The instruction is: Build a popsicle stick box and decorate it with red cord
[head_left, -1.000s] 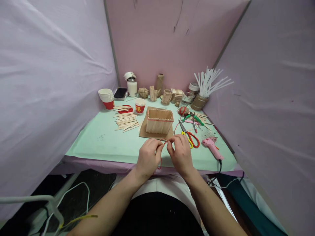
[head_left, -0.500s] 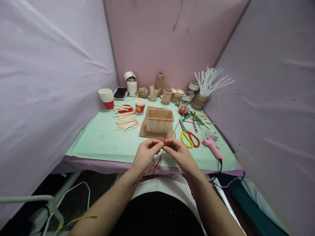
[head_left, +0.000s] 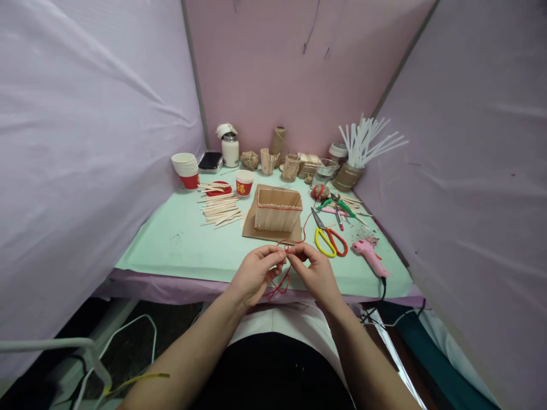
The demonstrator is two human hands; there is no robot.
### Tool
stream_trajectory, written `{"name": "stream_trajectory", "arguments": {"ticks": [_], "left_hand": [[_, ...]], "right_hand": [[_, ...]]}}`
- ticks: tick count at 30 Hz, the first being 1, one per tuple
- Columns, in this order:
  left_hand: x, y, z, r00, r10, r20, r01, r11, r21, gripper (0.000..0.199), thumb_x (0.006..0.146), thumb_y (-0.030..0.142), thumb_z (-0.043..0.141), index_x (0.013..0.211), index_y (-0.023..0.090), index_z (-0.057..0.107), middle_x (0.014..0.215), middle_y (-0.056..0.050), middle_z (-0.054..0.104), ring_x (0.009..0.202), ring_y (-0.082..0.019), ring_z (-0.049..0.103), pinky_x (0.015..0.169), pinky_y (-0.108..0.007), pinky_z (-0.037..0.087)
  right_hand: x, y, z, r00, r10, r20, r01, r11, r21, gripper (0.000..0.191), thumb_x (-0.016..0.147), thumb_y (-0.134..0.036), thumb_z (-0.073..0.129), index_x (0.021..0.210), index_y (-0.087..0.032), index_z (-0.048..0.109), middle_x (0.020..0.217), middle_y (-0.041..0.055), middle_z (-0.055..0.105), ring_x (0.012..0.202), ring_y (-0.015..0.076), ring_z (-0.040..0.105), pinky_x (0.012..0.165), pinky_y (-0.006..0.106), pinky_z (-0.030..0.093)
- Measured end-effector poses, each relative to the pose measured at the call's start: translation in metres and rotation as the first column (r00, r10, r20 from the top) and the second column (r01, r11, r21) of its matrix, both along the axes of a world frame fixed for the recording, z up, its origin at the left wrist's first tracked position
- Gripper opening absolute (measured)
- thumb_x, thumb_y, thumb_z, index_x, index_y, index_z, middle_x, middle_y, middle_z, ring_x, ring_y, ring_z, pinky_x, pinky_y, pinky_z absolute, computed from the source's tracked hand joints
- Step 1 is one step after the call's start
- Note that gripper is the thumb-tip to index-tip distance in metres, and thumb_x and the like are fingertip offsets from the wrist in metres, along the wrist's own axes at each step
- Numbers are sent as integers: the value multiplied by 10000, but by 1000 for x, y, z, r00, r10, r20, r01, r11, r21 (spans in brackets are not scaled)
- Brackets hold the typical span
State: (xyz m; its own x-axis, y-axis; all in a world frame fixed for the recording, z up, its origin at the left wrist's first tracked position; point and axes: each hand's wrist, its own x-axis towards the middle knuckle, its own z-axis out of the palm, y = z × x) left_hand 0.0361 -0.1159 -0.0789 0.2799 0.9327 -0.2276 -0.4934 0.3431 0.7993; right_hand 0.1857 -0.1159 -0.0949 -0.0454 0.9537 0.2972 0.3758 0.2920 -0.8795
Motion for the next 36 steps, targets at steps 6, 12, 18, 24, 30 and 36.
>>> {"name": "stream_trajectory", "arguments": {"ticks": [6, 12, 18, 24, 30, 36], "left_hand": [[0, -1, -1, 999, 39, -15, -38, 997, 61, 186, 669, 271, 780, 749, 149, 665, 721, 4, 616, 634, -70, 516, 629, -197, 421], [2, -3, -11, 890, 283, -358, -96, 884, 458, 89, 786, 256, 661, 776, 167, 663, 784, -22, 648, 756, -134, 584, 742, -255, 465], [4, -9, -11, 779, 434, -453, -32, 748, 663, 104, 836, 203, 576, 794, 187, 670, 845, -49, 677, 822, -170, 611, 782, -284, 476], [5, -11, -12, 794, 431, -428, -53, 751, 658, 88, 816, 187, 592, 754, 187, 656, 828, -51, 676, 822, -175, 624, 778, -289, 481], [9, -13, -13, 848, 390, -359, -81, 765, 639, 85, 805, 181, 601, 723, 182, 624, 852, -57, 671, 855, -173, 624, 791, -290, 486], [9, -13, -10, 886, 326, -329, -115, 843, 525, 127, 782, 216, 639, 670, 171, 599, 863, -60, 680, 849, -168, 635, 784, -288, 498]], "right_hand": [[2, -1, 2, 999, 27, 47, -29, 999, 41, 96, 850, -272, 585, 853, -201, 650, 802, 19, 662, 740, 159, 571, 694, 290, 443], [9, -7, 15, 981, -27, 192, -38, 944, 329, 279, 890, -186, 531, 1153, -250, 601, 1063, 69, 618, 964, 196, 582, 849, 361, 476], [10, -9, 14, 919, -47, 392, -161, 862, 481, 302, 899, -155, 529, 1140, -302, 635, 1041, 69, 615, 956, 214, 570, 829, 389, 483], [6, -11, 15, 974, -22, 225, -77, 905, 419, 110, 898, -176, 553, 906, -241, 642, 887, 52, 642, 862, 197, 581, 765, 351, 470], [2, -13, 16, 991, 21, -130, -22, 1000, -6, 131, 885, -327, 579, 814, -218, 594, 773, 1, 589, 711, 146, 539, 660, 275, 440], [-5, -8, 17, 930, -33, -366, -70, 962, -263, 223, 794, -387, 653, 724, -189, 575, 658, -32, 526, 549, 95, 428, 515, 229, 351]]}}
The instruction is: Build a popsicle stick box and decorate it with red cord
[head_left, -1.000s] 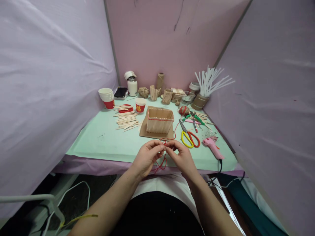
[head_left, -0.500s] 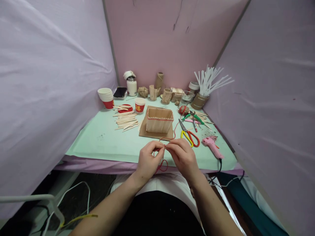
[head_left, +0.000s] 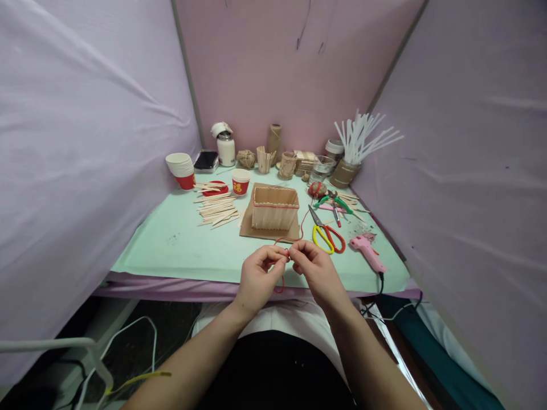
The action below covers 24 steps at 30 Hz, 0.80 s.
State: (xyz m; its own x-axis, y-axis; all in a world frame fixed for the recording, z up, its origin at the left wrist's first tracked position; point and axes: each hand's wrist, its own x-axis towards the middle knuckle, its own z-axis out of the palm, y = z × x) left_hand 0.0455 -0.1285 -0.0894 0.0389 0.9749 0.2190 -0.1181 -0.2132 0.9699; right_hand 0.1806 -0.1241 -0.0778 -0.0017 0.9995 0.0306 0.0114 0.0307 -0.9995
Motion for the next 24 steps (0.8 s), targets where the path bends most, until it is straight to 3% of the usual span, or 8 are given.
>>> {"name": "stream_trajectory", "arguments": {"ticks": [4, 12, 18, 24], "left_hand": [[-1, 2, 0, 999, -15, 43, 17, 999, -48, 136, 769, 252, 668, 675, 169, 617, 862, -57, 680, 856, -171, 639, 796, -296, 502], [1, 6, -3, 991, -62, 117, 85, 976, -201, 187, 721, 328, 738, 721, 153, 671, 740, -29, 679, 742, -157, 632, 754, -295, 500], [1, 7, -6, 988, -73, 135, 105, 963, -248, 209, 696, 340, 765, 750, 152, 691, 766, -30, 695, 749, -149, 640, 754, -278, 501], [-3, 13, -6, 968, -126, 217, 199, 913, -357, 367, 732, 500, 708, 815, 144, 734, 833, -79, 722, 745, -152, 637, 722, -276, 502]], "right_hand": [[-4, 0, 3, 997, -3, -83, -2, 998, -65, 232, 762, -388, 666, 712, -193, 552, 635, -49, 499, 501, 77, 380, 470, 215, 312], [-3, 2, -1, 997, -50, -63, 56, 995, 86, 175, 776, -347, 672, 738, -200, 584, 723, -9, 608, 676, 132, 559, 651, 264, 464], [-3, 4, -7, 995, -91, -43, 95, 990, 99, 152, 775, -322, 679, 747, -200, 593, 737, 0, 621, 703, 144, 580, 667, 275, 479], [-3, 3, -10, 994, -110, 29, 104, 981, 162, 154, 805, -346, 650, 776, -203, 600, 771, 9, 634, 720, 151, 591, 662, 276, 480]]}}
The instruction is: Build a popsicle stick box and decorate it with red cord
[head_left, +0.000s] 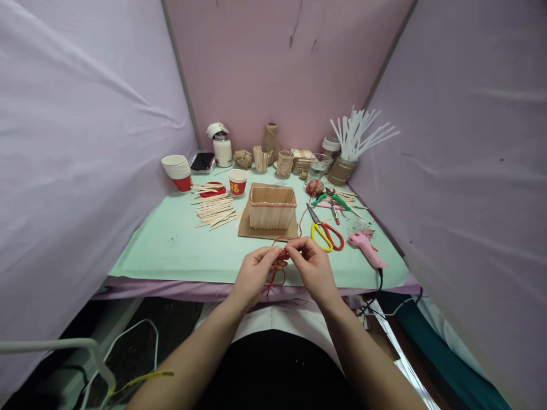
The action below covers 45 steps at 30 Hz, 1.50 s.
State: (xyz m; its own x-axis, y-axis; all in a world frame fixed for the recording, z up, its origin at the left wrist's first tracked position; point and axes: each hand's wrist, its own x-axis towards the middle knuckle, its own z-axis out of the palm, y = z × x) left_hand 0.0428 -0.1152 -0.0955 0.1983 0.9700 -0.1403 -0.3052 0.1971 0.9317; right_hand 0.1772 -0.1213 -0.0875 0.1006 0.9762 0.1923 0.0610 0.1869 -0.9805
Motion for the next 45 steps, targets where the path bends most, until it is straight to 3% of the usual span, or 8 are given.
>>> {"name": "stream_trajectory", "arguments": {"ticks": [6, 13, 18, 26, 34, 39, 41, 45], "left_hand": [[-3, 7, -1, 999, -12, -41, 12, 1000, 10, 318, 613, 438, 811, 698, 145, 722, 652, -23, 657, 570, -96, 538, 577, -223, 435], [-4, 4, 3, 997, -38, 71, 44, 996, -81, 284, 570, 371, 848, 676, 142, 720, 630, -10, 633, 545, -67, 503, 537, -194, 392], [-3, 0, 4, 996, 9, 88, 0, 995, -101, 283, 564, 356, 853, 705, 140, 735, 644, -19, 647, 565, -70, 516, 560, -200, 409], [2, -3, -1, 992, 103, 69, -98, 992, -76, 273, 596, 332, 831, 757, 134, 736, 669, -14, 658, 588, -74, 521, 582, -203, 409], [3, -4, -5, 978, 162, -128, -150, 983, 103, 172, 692, 301, 744, 760, 144, 733, 755, -40, 704, 688, -120, 589, 677, -238, 460], [4, -6, -9, 972, 168, -162, -135, 972, 193, 144, 727, 292, 712, 758, 152, 718, 774, -34, 706, 715, -130, 605, 682, -237, 475], [4, -6, -11, 973, 163, -165, -129, 971, 202, 144, 734, 295, 706, 763, 154, 714, 770, -31, 703, 700, -128, 602, 659, -233, 474], [5, -4, -13, 967, 191, -167, -148, 959, 241, 131, 750, 286, 695, 779, 160, 712, 793, -32, 710, 744, -140, 627, 714, -249, 491]], "right_hand": [[-3, -2, 0, 998, 17, 61, -20, 998, 56, 122, 832, -320, 622, 781, -212, 596, 812, 16, 643, 758, 157, 597, 682, 278, 479], [-3, -6, 3, 996, 40, 82, -47, 996, 81, 102, 849, -292, 602, 786, -216, 580, 808, 17, 622, 769, 160, 584, 692, 286, 473], [-1, -5, 2, 985, -15, 171, -9, 990, 142, 123, 859, -295, 595, 768, -213, 581, 893, 42, 580, 859, 177, 560, 688, 280, 464], [2, -3, 1, 983, 34, 180, -37, 999, 13, 153, 870, -341, 566, 828, -198, 602, 821, 20, 609, 781, 164, 568, 662, 267, 447], [5, -4, 2, 970, 31, 241, -29, 1000, -9, 184, 875, -353, 542, 832, -192, 619, 835, 30, 636, 804, 175, 586, 699, 281, 449], [5, -4, 2, 964, 29, 263, -27, 1000, -11, 156, 866, -331, 560, 830, -190, 617, 816, 30, 629, 772, 171, 588, 649, 274, 453], [4, -4, 1, 960, -10, 279, -1, 999, 39, 111, 860, -298, 573, 838, -193, 598, 819, 25, 613, 752, 162, 577, 637, 271, 455], [2, -7, 0, 900, -148, 410, 38, 963, 266, 74, 876, -227, 563, 810, -199, 582, 831, 31, 576, 764, 159, 549, 660, 283, 448]]}}
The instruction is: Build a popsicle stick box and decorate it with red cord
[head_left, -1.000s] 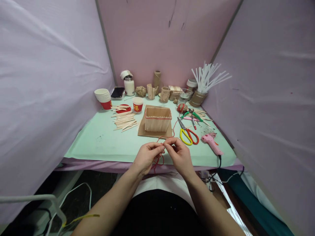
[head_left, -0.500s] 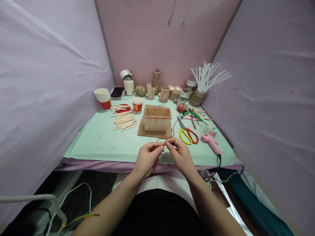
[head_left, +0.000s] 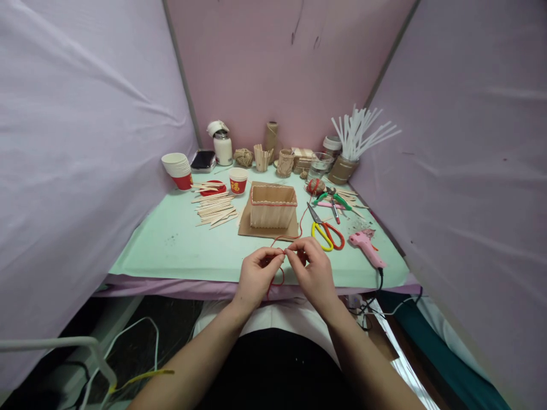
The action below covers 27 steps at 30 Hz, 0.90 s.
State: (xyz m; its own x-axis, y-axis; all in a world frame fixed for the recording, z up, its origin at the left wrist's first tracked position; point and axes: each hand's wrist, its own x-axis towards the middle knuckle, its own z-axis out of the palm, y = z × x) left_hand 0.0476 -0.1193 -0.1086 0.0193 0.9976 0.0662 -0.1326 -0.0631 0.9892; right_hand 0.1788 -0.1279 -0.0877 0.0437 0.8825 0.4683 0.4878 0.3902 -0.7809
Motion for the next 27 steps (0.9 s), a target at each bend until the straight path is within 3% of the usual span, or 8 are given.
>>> {"name": "stream_trajectory", "arguments": {"ticks": [5, 15, 22, 27], "left_hand": [[-2, -1, -1, 993, 62, -99, -50, 992, 117, 100, 783, 250, 662, 798, 161, 706, 817, -40, 704, 776, -152, 636, 739, -266, 494], [-5, 0, -7, 932, 150, -330, 9, 901, 434, 112, 851, 162, 600, 862, 189, 708, 832, -31, 694, 798, -138, 620, 752, -261, 478], [-5, 0, -6, 934, 128, -332, 19, 913, 407, 117, 854, 165, 586, 823, 189, 696, 802, -25, 686, 768, -138, 613, 734, -261, 473], [-5, 1, -6, 945, 107, -310, 7, 939, 345, 126, 848, 210, 589, 781, 185, 692, 770, -23, 680, 744, -142, 606, 705, -255, 463]], "right_hand": [[-1, -2, -2, 990, 4, 143, -16, 996, 88, 98, 907, -203, 533, 850, -201, 614, 866, 57, 592, 835, 187, 558, 704, 319, 452], [4, 0, -4, 989, 54, 136, -63, 996, 59, 89, 905, -191, 552, 887, -207, 638, 873, 44, 603, 771, 166, 574, 664, 304, 462], [3, -1, -4, 971, 39, 236, -62, 994, 88, 85, 901, -163, 538, 879, -194, 614, 882, 62, 607, 820, 186, 576, 669, 304, 456], [4, -1, -4, 975, 57, 214, -71, 996, 55, 75, 889, -164, 537, 858, -195, 598, 864, 53, 608, 801, 183, 579, 679, 307, 460]]}}
